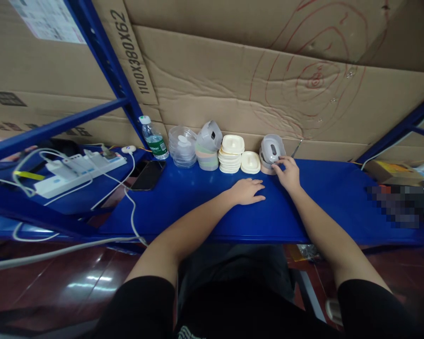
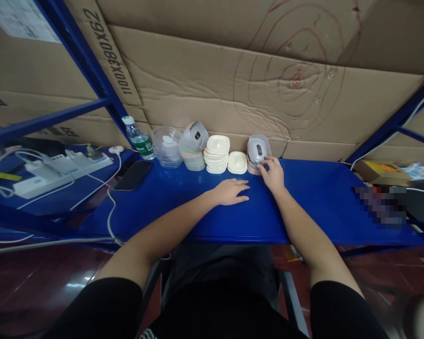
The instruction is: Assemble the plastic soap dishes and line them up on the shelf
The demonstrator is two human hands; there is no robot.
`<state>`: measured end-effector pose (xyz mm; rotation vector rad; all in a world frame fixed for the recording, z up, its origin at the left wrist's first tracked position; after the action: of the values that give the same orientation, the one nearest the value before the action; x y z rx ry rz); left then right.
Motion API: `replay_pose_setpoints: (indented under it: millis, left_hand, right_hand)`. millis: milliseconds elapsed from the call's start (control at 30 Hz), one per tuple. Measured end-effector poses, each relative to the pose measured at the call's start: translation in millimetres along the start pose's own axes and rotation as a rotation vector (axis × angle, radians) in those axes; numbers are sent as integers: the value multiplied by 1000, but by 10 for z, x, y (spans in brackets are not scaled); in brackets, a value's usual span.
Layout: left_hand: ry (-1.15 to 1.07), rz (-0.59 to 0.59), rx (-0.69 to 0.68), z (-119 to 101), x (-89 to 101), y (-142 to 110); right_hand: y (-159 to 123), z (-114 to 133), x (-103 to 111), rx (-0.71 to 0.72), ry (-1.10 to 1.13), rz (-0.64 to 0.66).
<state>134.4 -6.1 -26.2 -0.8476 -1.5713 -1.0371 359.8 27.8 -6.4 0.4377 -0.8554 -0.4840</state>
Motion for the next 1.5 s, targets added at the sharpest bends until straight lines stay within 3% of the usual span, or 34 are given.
replay_pose_setpoints:
  millis: [233,400,467,567,667,800,933,1033,1167,1233,1500]
  left_hand:
    - [-17,4,7,5,16,-24]
    - [-32,7,-4,4,64,-29]
    - [-22,-61,-62,-14,176,-58]
    - [51,-277,-92,-40,455,-163]
    - [147,-412,-41,-64,706,-309]
    - [265,-418,-5,-106,847,-480]
    - [292,-305,-4,-109,801,-581]
    - [199,-171,17,-71,694,-594]
    - [20,10,106,12,540,-578]
    - [-61,79,140,55,489,-574]
    - [-129,74,206,242,509,-600]
  right_hand:
    - [7,11,-5,3,1,8]
    - [-35,123,98,34,66,-75]
    - [-72,150,174,-10,89,-108]
    - [-153,202,282,-98,171,-90]
    - [-253,363,304,-117,311,96]
    - [-417,647,158,-186,560,536]
    - [-524,740,-7,-224,558,764]
    - [-540,705,-85,-171,289,866]
    - [-507,659,-109,-40,-176,789]
    - [-500,644,-115,-22,-266,727]
    - [-374,660,-66,20,31,476]
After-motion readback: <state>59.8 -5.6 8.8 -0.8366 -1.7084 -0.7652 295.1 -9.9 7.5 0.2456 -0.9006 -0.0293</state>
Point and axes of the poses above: each hand's wrist, its own y-axis towards the middle knuckle, its own x-axis out of the back of the hand, z = x × y, the point moved 3 cm from there along y, towards the middle knuckle, and after that the axes turned 11 degrees about -x, right-handed, at the moved point
